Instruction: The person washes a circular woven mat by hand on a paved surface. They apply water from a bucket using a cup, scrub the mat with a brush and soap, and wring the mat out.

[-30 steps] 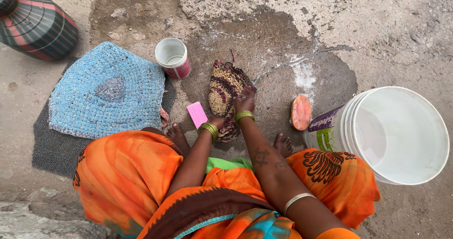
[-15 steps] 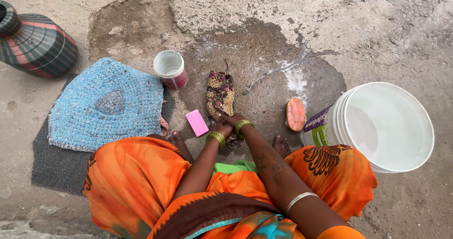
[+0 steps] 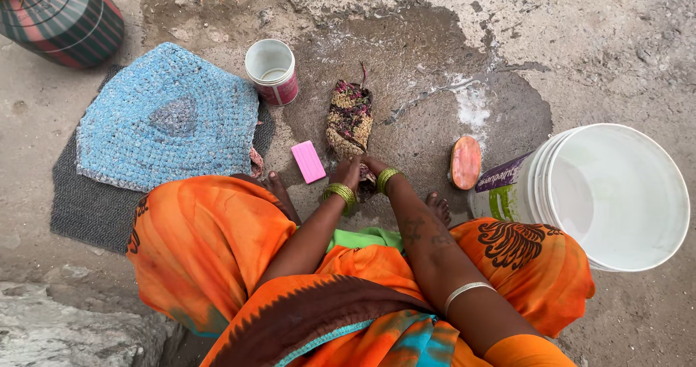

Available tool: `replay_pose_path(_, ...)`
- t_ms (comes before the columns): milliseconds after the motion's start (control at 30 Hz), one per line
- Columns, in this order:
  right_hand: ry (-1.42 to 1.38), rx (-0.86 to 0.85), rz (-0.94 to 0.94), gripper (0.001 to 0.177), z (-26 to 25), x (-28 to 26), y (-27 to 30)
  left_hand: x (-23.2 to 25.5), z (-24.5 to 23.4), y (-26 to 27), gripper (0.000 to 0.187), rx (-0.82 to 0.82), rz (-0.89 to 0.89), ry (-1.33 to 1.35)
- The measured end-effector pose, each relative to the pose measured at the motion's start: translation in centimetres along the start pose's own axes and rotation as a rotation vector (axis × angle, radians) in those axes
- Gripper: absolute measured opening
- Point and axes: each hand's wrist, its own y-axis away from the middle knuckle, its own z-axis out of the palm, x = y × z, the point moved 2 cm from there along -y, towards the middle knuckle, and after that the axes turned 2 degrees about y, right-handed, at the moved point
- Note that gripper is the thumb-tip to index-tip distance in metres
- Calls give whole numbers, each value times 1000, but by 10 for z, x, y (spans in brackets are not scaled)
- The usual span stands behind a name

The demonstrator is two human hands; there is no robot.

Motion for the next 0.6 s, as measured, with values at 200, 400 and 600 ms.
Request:
replay_pose_path(200,-237,126,22,55,7,-5,-4,4,5,-10,99,230,-250,274)
replay_pose_path(400,-516,405,-172,40,-44,-72,58,110,-19,-11,83,-15,214,362)
replay_pose_path(600,-674,537,-762,88,-75,-208,181,237,-133,66,72,-127,971,703)
